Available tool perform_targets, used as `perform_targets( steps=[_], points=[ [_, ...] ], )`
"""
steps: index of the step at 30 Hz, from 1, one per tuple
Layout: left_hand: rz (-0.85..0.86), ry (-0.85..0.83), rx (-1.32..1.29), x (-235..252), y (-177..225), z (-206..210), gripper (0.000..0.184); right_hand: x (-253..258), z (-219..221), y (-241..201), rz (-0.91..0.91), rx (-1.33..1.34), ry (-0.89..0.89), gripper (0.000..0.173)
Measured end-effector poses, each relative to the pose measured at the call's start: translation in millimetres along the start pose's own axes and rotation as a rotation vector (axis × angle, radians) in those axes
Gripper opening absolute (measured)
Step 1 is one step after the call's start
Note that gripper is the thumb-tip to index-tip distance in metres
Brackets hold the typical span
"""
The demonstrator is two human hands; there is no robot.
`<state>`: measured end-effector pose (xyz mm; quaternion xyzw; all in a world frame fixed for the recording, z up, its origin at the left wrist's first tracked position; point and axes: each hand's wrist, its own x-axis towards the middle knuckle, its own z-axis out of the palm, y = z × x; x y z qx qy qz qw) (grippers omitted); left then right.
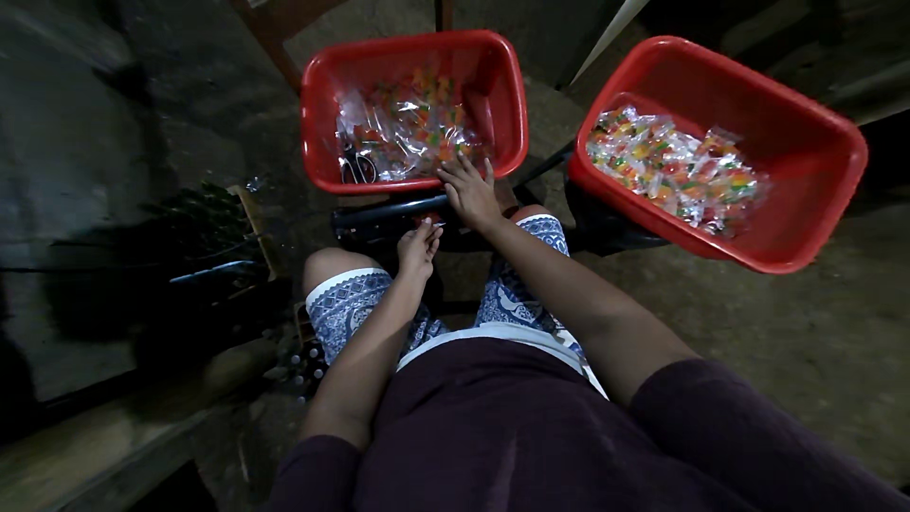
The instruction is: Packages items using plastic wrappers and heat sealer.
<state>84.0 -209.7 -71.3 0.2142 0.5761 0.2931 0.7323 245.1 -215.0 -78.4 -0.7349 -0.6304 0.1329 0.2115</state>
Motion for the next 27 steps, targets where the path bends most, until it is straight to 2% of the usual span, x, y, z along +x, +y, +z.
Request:
perform_targets(
  steps=[3,7,11,15,23,27],
  points=[
    [-0.013,0.009,-0.017,0,1,1,0.024,4,-10,-5,0.047,0.006,-0.084,0.050],
    [0.022,-0.015,-0.002,-1,4,0,0.027,20,-47,-31,0.134,0.115,-0.258,0.046],
    [0.057,-0.008,0.064,-1,3,0,0.024,38,-70,-58,0.089,0.104,-0.287,0.045],
    [0.038,-0.002,0.112,3,7,-2,0.020,43,-63,-57,0.135,0.061,-0.277,0.047],
    [-0.003,-0.052,0.082,6,12,-3,0.028,29,-32,-35,0.179,0.051,-0.204,0.047],
    [-0.009,-0.037,0.130,8,12,-3,0.025,27,-27,-32,0.183,0.061,-0.192,0.047]
  ],
)
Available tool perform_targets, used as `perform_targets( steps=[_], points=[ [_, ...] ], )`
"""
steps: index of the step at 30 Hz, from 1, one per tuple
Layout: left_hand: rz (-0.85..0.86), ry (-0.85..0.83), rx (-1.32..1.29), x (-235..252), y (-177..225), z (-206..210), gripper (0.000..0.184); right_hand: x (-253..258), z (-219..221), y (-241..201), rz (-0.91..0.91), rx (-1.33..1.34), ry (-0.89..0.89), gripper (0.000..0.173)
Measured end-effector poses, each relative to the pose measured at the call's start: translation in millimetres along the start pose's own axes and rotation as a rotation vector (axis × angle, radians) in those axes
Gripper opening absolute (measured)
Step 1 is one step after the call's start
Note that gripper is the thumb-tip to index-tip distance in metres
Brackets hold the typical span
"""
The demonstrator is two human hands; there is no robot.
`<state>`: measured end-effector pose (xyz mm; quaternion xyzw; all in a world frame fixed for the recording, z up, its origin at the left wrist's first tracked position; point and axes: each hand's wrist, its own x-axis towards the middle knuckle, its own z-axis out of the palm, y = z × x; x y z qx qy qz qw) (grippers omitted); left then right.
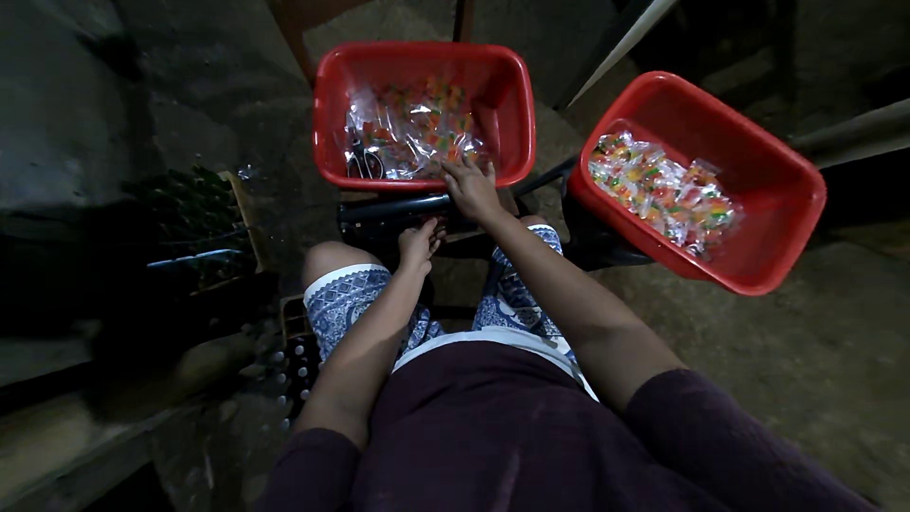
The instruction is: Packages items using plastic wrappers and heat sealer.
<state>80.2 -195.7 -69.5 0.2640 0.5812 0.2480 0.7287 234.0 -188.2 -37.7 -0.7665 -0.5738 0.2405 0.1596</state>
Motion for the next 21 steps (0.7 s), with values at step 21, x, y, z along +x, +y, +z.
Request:
perform_targets(
  steps=[21],
  points=[
    [-0.046,-0.007,-0.002,-4,-1,3,0.029,-1,22,16,-0.053,-0.102,0.129,0.045]
  ],
)
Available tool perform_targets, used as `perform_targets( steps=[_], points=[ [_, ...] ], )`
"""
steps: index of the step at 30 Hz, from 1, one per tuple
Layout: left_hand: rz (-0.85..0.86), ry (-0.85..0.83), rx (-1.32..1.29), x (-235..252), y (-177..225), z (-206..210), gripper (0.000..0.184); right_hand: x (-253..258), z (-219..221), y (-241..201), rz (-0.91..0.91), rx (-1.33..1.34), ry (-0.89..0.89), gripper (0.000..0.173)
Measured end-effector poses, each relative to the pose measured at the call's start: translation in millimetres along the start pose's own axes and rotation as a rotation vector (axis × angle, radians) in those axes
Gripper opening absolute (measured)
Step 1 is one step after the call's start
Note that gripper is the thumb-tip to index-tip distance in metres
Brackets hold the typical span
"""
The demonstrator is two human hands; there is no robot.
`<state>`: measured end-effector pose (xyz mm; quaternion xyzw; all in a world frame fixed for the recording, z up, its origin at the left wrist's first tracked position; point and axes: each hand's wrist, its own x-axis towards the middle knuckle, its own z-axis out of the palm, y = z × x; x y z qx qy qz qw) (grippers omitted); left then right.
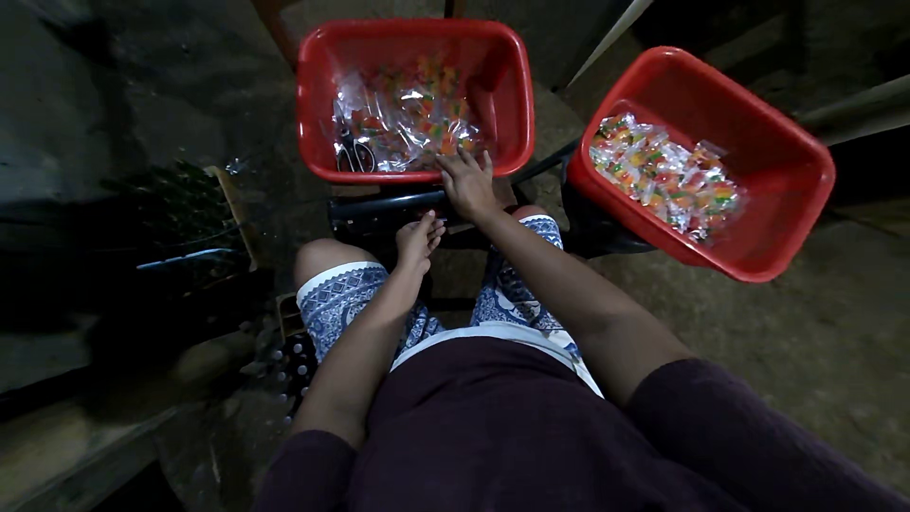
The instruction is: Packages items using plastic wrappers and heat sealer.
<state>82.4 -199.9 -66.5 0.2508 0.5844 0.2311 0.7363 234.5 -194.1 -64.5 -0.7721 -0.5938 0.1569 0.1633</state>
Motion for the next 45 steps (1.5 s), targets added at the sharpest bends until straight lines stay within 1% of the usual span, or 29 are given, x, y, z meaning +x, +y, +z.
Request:
perform_targets(
  steps=[2,5,9,12,17,22,26,31,34,42,45],
  points=[
    [0.011,0.003,0.005,0,0,1,0.029,2,-6,-2,0.023,0.010,-0.048,0.046],
    [0.039,0.001,-0.012,2,-1,0,0.029,8,-27,-13,0.049,0.060,-0.131,0.049],
    [0.084,0.001,0.009,2,0,2,0.021,16,-60,-38,0.035,0.106,-0.111,0.049],
    [0.091,-0.032,0.023,1,0,0,0.026,19,-68,-46,0.005,0.084,-0.123,0.049],
    [0.076,-0.006,-0.002,4,0,0,0.022,13,-49,-32,0.017,0.074,-0.103,0.047],
    [0.060,-0.034,-0.023,3,2,0,0.027,9,-32,-20,0.047,0.102,-0.087,0.045],
    [0.019,-0.024,-0.018,2,6,1,0.032,8,-23,-16,0.058,0.102,-0.075,0.044],
    [-0.008,-0.008,-0.010,3,5,1,0.032,0,-5,-8,0.033,0.048,0.012,0.045],
    [-0.008,0.004,-0.011,2,7,2,0.029,0,-1,-5,0.029,0.029,0.034,0.044],
    [0.006,0.000,0.007,1,3,0,0.032,1,3,0,0.016,0.035,0.037,0.045],
    [0.013,0.008,-0.001,1,0,-1,0.031,0,3,0,0.013,0.037,0.040,0.045]
  ],
)
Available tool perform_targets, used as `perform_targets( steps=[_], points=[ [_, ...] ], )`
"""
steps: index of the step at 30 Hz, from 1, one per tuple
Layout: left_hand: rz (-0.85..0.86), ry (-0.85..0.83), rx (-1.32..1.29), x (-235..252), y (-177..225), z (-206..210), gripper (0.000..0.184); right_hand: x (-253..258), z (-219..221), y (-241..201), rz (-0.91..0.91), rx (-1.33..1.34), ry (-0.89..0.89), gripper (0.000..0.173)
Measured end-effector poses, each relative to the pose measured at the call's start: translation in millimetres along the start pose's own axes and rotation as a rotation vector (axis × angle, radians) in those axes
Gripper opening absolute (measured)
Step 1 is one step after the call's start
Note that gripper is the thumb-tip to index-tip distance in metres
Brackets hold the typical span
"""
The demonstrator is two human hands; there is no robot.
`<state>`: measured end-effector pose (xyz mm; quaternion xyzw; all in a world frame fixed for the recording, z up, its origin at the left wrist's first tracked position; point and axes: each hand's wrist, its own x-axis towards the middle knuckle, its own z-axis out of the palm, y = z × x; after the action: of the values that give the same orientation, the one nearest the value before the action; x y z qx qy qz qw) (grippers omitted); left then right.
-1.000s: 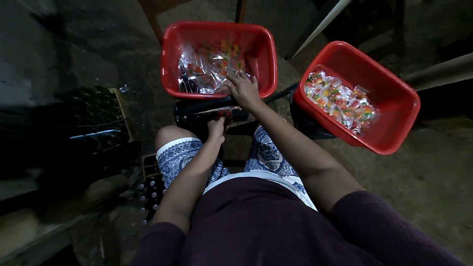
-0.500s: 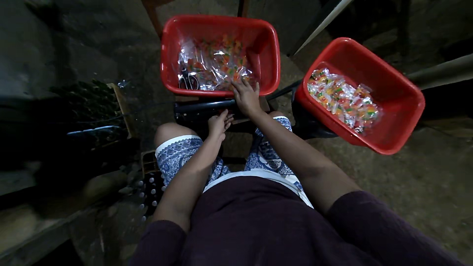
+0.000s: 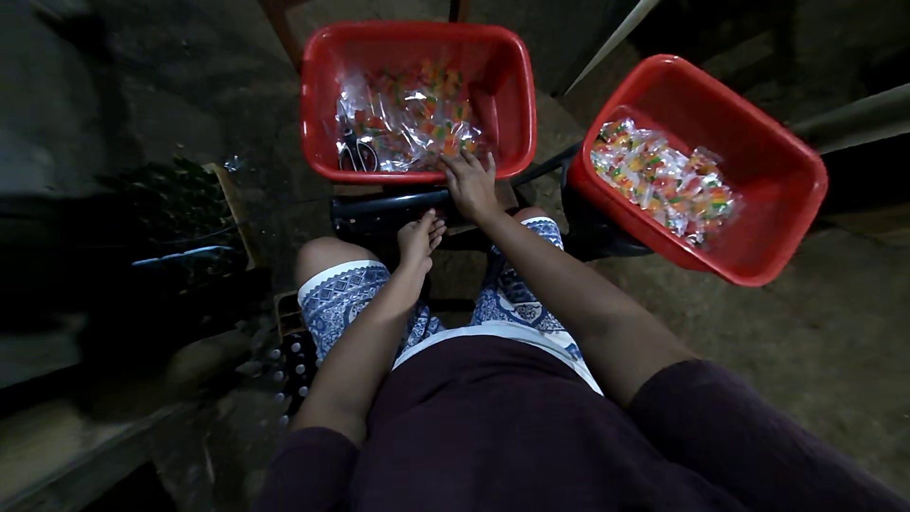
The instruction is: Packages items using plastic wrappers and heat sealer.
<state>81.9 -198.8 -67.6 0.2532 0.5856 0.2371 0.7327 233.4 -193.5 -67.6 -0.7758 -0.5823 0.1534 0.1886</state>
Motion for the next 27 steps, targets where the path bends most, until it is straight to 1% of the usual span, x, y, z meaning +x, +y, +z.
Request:
perform_targets(
  steps=[3,7,9,11,14,16,22,27],
  points=[
    [0.010,0.009,-0.007,2,-1,0,0.031,1,-1,-1,0.010,-0.007,-0.011,0.044],
    [0.026,0.009,-0.015,1,0,2,0.034,7,-21,-11,0.046,0.044,-0.131,0.046],
    [0.038,0.013,-0.020,2,-2,2,0.031,11,-33,-18,0.041,0.061,-0.170,0.047],
    [0.061,0.015,-0.011,3,-2,3,0.024,16,-47,-29,0.014,0.056,-0.166,0.047],
    [0.114,0.006,-0.015,2,-3,3,0.021,20,-62,-42,-0.020,0.046,-0.153,0.047],
    [0.121,-0.004,-0.009,-2,1,5,0.021,20,-65,-46,-0.023,0.044,-0.151,0.047],
    [0.071,-0.006,-0.017,1,-1,4,0.024,16,-41,-26,0.004,0.043,-0.117,0.046],
    [0.040,-0.015,-0.018,-2,0,4,0.031,13,-27,-16,0.027,0.046,-0.107,0.046]
  ],
)
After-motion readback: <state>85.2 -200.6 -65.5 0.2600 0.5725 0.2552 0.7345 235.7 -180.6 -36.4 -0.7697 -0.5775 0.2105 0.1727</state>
